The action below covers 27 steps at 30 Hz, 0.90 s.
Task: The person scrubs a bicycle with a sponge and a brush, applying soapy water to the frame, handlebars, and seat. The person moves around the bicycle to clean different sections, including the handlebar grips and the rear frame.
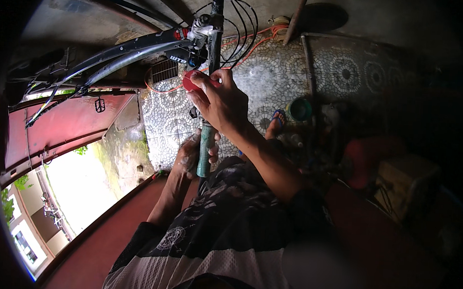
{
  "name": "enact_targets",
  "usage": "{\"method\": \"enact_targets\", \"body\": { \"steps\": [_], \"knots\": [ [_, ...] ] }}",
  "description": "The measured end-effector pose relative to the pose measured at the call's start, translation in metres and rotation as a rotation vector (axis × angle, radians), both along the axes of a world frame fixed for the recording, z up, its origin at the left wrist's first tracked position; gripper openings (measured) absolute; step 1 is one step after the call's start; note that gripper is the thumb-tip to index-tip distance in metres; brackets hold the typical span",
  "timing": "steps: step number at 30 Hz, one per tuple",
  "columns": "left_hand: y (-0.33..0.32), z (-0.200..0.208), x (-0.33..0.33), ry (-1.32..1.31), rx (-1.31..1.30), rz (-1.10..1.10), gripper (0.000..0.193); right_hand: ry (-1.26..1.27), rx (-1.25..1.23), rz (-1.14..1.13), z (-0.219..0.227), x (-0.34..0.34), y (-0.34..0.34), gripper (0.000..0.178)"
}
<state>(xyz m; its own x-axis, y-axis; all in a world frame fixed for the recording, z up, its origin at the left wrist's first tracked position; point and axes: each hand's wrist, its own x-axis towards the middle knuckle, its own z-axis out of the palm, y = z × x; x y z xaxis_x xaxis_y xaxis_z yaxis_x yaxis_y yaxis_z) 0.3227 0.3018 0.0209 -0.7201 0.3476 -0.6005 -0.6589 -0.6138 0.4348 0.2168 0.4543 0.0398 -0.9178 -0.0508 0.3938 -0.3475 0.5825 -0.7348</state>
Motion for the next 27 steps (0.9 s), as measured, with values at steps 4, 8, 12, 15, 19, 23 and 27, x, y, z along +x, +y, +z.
{"method": "enact_targets", "body": {
  "steps": [4, 8, 12, 15, 19, 23, 27],
  "knots": [
    [-0.004, 0.001, -0.003, 0.021, 0.052, 0.0, 0.047, 0.019, 0.007, -0.031, -0.002, 0.001, 0.0, 0.046],
    [-0.004, -0.008, -0.015, -0.08, 0.269, -0.069, 0.05, 0.007, 0.004, -0.034, -0.005, 0.0, -0.001, 0.044],
    [0.001, -0.004, -0.022, -0.15, 0.326, -0.136, 0.052, 0.008, -0.022, -0.023, -0.009, -0.004, -0.001, 0.043],
    [0.006, 0.015, -0.016, -0.06, 0.161, -0.206, 0.048, 0.014, -0.011, -0.061, -0.013, -0.01, 0.0, 0.041],
    [0.008, 0.035, 0.007, 0.134, -0.379, -0.518, 0.036, 0.022, -0.116, -0.115, -0.02, -0.01, 0.008, 0.04],
    [0.007, 0.021, 0.025, 0.205, -0.373, -0.35, 0.029, 0.043, -0.045, 0.186, -0.022, 0.018, 0.032, 0.043],
    [-0.002, 0.003, 0.026, 0.257, -0.293, -0.221, 0.023, 0.134, -0.154, 0.262, -0.022, 0.057, 0.065, 0.045]
  ]
}}
